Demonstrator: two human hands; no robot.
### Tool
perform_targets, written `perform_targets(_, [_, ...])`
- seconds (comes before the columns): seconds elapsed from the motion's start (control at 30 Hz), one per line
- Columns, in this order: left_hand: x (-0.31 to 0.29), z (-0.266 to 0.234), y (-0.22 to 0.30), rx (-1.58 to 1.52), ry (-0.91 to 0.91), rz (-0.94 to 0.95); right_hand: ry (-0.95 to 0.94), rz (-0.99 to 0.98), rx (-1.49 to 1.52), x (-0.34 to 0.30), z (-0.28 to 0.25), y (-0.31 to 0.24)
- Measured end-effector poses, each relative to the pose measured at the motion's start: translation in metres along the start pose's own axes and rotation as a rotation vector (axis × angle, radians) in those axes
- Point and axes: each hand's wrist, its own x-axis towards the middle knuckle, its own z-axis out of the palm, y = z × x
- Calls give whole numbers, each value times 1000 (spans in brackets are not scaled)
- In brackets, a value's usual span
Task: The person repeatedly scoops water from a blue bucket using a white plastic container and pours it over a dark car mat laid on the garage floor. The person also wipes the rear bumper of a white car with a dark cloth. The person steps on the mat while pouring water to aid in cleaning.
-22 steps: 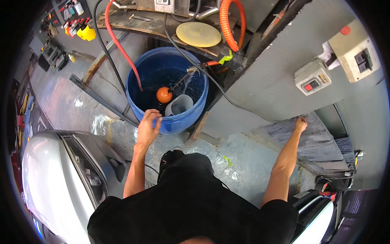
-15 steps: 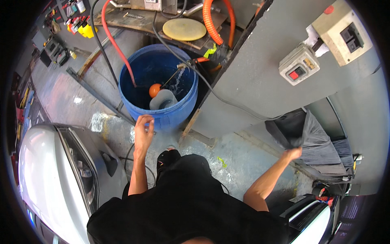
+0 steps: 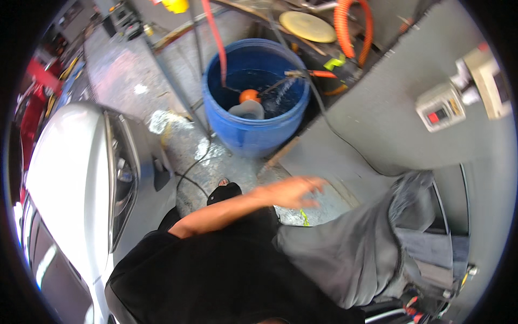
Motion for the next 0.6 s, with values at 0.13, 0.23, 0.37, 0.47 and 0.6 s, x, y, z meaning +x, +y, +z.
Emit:
perform_targets(0.13, [-9, 37, 30, -154, -198, 162, -290, 104, 72, 22, 119, 28])
perform_targets(0.23, [-40, 19, 16, -222, -221, 289, -484, 187, 132, 22, 213, 52])
perform_targets(0.37, [-111, -45, -12, -46, 17, 129, -698, 287, 220, 3, 323, 77])
perform_targets(0.47, [-164, -124, -24, 169, 243, 226, -857, 357, 327, -16, 387, 89])
perform_targets(0.6, [-246, -273, -34, 342, 156, -41, -1141, 401, 585, -48, 458, 73])
